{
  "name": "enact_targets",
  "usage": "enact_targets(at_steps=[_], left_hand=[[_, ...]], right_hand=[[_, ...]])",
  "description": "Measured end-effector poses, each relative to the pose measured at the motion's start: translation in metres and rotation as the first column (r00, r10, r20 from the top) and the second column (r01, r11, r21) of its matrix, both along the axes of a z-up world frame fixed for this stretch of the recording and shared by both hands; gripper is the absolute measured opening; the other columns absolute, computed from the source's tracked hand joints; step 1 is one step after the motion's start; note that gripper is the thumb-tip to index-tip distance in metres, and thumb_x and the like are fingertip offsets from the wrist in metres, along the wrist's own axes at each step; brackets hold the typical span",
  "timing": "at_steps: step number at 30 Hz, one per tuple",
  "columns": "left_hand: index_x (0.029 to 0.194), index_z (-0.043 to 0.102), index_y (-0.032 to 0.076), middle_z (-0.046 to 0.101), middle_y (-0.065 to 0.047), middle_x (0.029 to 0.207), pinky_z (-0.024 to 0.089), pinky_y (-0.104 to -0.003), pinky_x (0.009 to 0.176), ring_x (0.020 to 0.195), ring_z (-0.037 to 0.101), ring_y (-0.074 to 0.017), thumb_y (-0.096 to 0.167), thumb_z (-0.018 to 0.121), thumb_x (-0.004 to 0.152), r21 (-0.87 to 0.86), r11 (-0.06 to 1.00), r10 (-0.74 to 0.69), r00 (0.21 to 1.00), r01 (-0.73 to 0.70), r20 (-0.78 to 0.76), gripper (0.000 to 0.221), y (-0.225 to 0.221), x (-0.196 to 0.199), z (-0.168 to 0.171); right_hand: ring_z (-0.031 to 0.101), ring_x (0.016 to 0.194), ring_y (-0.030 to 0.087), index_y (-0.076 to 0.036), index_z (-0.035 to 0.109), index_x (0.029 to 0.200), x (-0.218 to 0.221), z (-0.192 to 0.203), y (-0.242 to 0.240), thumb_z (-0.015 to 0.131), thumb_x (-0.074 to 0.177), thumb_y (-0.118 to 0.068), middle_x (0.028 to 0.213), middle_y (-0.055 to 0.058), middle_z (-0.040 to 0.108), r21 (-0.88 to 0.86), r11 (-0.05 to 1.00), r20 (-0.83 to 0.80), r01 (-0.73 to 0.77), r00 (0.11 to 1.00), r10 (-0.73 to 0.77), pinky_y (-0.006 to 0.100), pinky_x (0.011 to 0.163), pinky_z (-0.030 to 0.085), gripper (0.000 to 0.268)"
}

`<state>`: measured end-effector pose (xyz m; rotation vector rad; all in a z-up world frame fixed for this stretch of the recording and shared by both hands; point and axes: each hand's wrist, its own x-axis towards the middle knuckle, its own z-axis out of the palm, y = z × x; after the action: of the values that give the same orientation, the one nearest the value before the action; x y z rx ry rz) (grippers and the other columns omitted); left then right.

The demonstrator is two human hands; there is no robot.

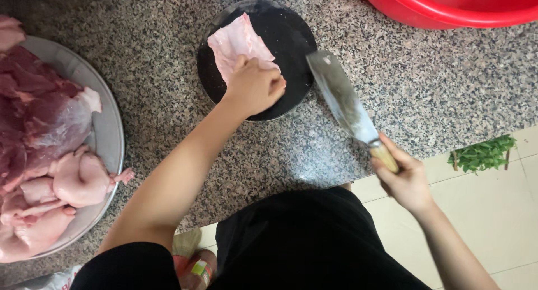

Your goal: The person slices pieces of pork skin and fat on a cutting board using a large knife.

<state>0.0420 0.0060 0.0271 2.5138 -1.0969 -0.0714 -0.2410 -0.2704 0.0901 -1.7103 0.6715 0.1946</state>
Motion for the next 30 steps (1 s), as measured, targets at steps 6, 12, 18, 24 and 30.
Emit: enact_targets(at_steps=[6,12,18,24,30], left_hand=[[0.131,0.068,0.023,0.071,-0.012,0.099,0.031,-0.051,0.108,0.105,0.056,-0.0328,0.033,0.058,0.096,0.269,0.938,0.158,0.961,-0.218,0.225,0.039,0.013,0.008,-0.002],[0.156,0.045,0.023,0.044,-0.021,0.141,0.015,-0.061,0.116,0.131,0.037,-0.0425,0.051,0.047,0.095,0.396,0.844,0.350,0.931,-0.361,0.104,0.067,0.024,0.010,0.009],[0.157,0.042,0.022,0.021,-0.018,0.163,0.012,-0.062,0.118,0.146,0.020,-0.0472,0.051,0.046,0.097,0.104,0.841,0.534,0.845,-0.531,-0.004,0.066,0.031,-0.015,-0.020],[0.159,0.044,0.019,0.014,-0.014,0.170,0.011,-0.060,0.125,0.156,0.012,-0.0437,0.041,0.044,0.103,0.038,0.885,0.465,0.885,-0.464,-0.023,0.060,0.032,-0.036,-0.019],[0.160,0.040,0.008,0.017,-0.012,0.172,0.011,-0.058,0.128,0.158,0.014,-0.0419,0.038,0.039,0.108,-0.001,0.933,0.360,0.933,-0.360,0.001,0.060,0.016,-0.034,-0.022]], right_hand=[[0.050,0.049,0.002,-0.011,0.051,0.150,0.041,-0.010,0.055,0.067,0.091,-0.005,0.077,-0.006,0.064,0.065,0.998,0.175,-0.020,0.985,0.009,0.022,0.040,0.041,0.062],[0.046,0.041,0.004,-0.015,0.045,0.155,0.070,-0.011,0.099,0.065,0.095,-0.008,0.063,-0.003,0.057,0.175,0.985,0.225,0.004,0.973,-0.044,0.023,0.035,0.039,0.064],[0.047,0.042,0.004,-0.016,0.044,0.156,0.068,0.002,0.116,0.066,0.096,-0.014,0.061,-0.003,0.057,0.080,0.995,0.073,-0.051,0.996,0.046,0.023,0.037,0.039,0.063],[0.045,0.039,0.007,-0.022,0.044,0.155,0.049,0.017,0.117,0.064,0.095,-0.016,0.060,-0.002,0.055,0.135,0.991,-0.114,0.003,0.993,0.012,0.026,0.034,0.037,0.064],[0.045,0.044,0.006,-0.019,0.048,0.155,0.042,-0.002,0.115,0.067,0.095,-0.014,0.064,0.000,0.056,0.113,0.993,-0.061,0.013,0.998,-0.006,0.023,0.040,0.038,0.063]])
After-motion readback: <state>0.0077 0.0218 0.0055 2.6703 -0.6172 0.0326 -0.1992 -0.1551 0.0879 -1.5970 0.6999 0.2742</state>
